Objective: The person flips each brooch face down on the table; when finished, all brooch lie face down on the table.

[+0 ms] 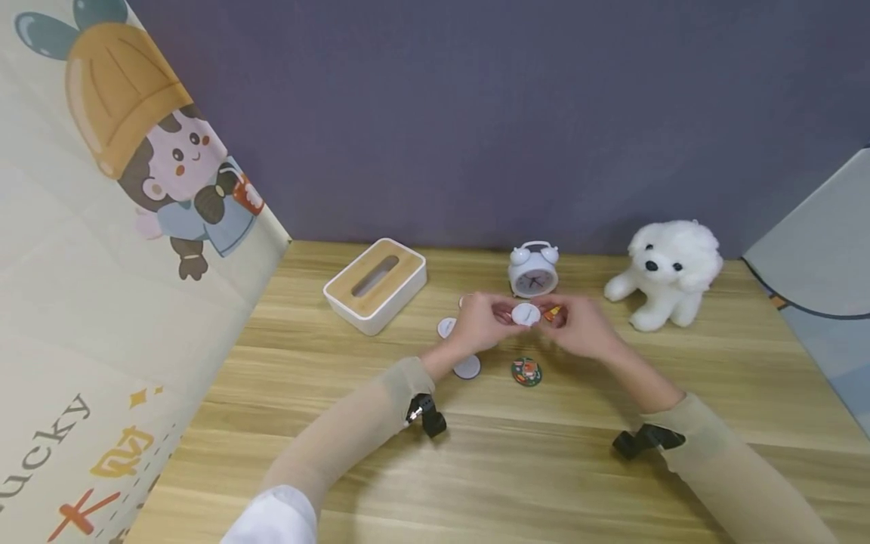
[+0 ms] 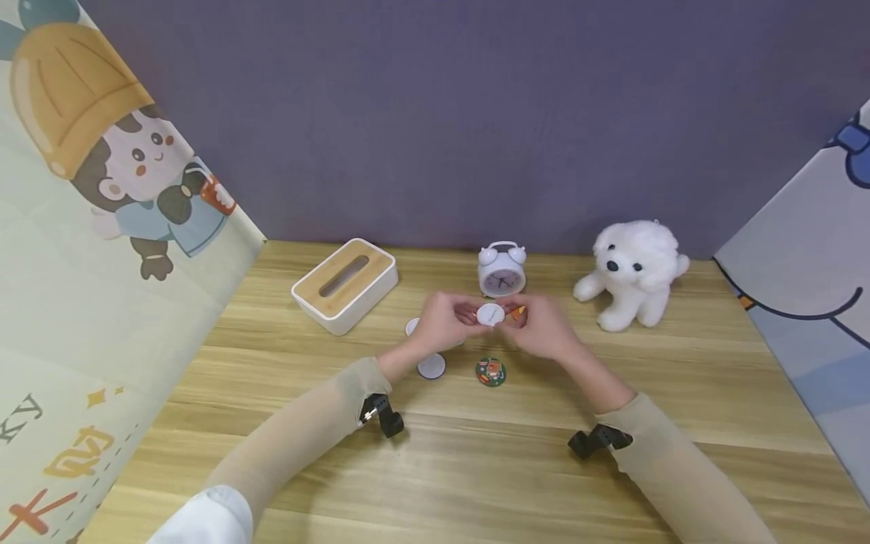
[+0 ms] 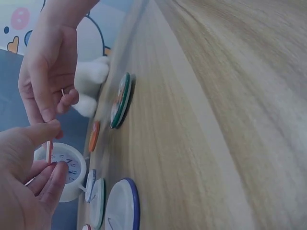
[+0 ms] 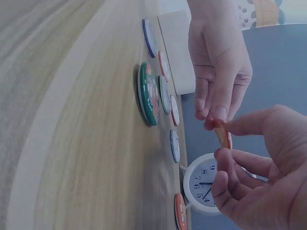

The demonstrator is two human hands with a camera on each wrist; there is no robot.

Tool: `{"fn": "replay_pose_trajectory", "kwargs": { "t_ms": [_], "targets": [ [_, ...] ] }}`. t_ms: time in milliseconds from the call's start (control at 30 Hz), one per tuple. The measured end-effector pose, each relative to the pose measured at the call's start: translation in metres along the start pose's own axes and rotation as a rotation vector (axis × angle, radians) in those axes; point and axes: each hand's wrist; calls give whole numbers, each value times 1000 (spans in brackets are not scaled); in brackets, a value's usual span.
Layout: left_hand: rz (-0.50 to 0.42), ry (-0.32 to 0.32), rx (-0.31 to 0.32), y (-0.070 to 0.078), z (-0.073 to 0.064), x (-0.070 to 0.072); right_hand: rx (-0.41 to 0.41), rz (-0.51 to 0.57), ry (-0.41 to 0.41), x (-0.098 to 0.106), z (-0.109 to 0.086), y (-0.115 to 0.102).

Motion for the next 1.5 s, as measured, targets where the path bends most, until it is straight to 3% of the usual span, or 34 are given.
{"fn": "replay_pose_trajectory", "kwargs": {
  "t_ms": [167, 367, 633, 833, 1033, 1167, 1300, 1500],
  "targets": [
    [47, -34, 14, -3, -1, -3, 38, -50, -38, -2, -1, 3],
    [139, -130, 41, -3, -4, -4, 82, -92, -66, -4, -4, 6],
    [324, -226, -12, -2, -5, -8, 127, -109, -116, -8, -8, 9],
    [442, -245, -45, -2, -4, -12, 133, -145, -116, -12, -6, 9],
    [509, -241, -30, -1, -1, -14, 156, -214, -80, -14, -7, 13],
    [514, -227, -9, 4, -5, -9, 164, -218, -79, -13, -10, 14],
    [488, -224, -33, 9, -14, 0, 163, -172, -124, -7, -19, 12],
    [437, -344, -64, 14, -33, 6, 200, -168, -182, -3, -37, 6]
  ]
}}
Point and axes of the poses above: each hand's wrist, its own z-axis towards the middle knuckle, its own x-axis out of the back of the hand, y = z × x, and after that the axes turned 8 degrees about -y, right-handed
